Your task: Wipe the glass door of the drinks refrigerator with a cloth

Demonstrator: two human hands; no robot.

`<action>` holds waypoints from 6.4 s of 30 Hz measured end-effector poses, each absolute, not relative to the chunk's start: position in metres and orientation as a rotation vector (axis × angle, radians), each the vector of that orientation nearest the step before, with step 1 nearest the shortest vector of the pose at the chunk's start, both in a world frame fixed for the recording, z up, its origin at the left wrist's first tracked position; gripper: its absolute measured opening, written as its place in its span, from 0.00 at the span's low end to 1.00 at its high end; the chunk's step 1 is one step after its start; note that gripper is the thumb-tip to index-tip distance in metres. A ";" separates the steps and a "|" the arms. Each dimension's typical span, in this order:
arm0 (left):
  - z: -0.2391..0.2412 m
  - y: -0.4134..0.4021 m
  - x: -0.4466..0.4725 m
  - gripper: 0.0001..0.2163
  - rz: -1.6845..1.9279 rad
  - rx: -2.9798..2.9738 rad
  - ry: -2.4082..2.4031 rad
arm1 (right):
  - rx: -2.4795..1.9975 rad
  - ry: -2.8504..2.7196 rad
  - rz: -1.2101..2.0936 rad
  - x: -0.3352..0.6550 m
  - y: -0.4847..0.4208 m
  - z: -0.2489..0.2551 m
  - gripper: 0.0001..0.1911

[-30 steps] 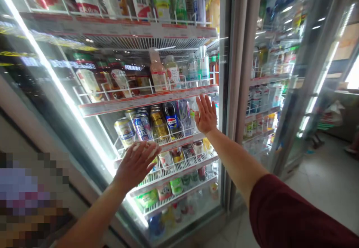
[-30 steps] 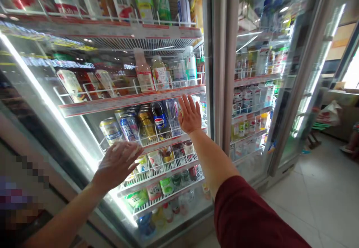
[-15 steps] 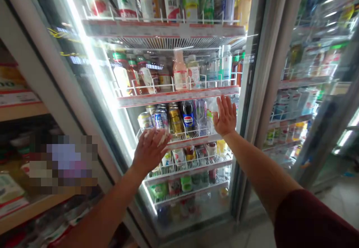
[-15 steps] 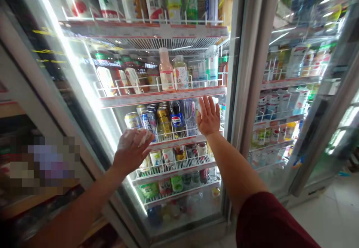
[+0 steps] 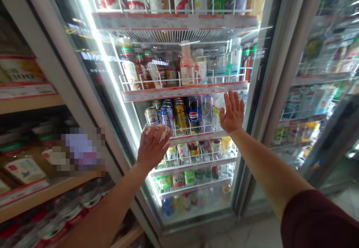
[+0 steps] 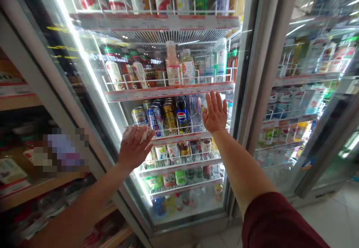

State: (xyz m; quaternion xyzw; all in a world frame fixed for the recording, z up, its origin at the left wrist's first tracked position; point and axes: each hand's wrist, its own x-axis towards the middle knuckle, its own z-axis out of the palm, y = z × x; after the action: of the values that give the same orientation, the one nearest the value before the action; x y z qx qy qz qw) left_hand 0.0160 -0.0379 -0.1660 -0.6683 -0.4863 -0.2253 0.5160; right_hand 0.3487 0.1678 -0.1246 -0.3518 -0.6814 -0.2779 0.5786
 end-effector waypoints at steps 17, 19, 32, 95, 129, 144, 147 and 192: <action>-0.108 -0.039 0.002 0.29 -0.640 -1.453 -1.196 | -0.838 -1.574 -0.672 0.345 0.167 -0.124 0.34; -0.077 -0.039 0.002 0.30 -0.811 -1.359 -1.309 | -0.829 -1.573 -0.686 0.345 0.167 -0.124 0.34; -0.058 -0.033 0.013 0.27 -0.667 -1.473 -1.155 | -0.816 -1.556 -0.738 0.345 0.168 -0.125 0.35; -0.143 -0.060 -0.030 0.37 -0.650 -1.372 -1.287 | -0.852 -1.621 -0.600 0.346 0.162 -0.122 0.35; -0.154 -0.041 0.022 0.33 -0.601 -1.444 -1.196 | -0.825 -1.577 -0.654 0.348 0.164 -0.123 0.34; -0.150 -0.039 0.026 0.32 -0.423 -1.697 -0.957 | -0.797 -1.555 -0.668 0.346 0.169 -0.126 0.34; -0.151 -0.036 0.029 0.31 -0.585 -1.531 -1.111 | -0.788 -1.551 -0.685 0.346 0.170 -0.127 0.34; -0.149 0.006 0.089 0.26 -0.745 -1.549 -1.038 | -0.843 -1.556 -0.689 0.343 0.167 -0.125 0.35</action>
State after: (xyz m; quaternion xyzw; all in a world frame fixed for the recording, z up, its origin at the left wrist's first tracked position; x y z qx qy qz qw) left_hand 0.0895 0.0064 -0.1493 -0.6507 -0.4362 -0.3129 0.5370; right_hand 0.3432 0.1668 -0.1254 -0.3608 -0.6663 -0.2950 0.5821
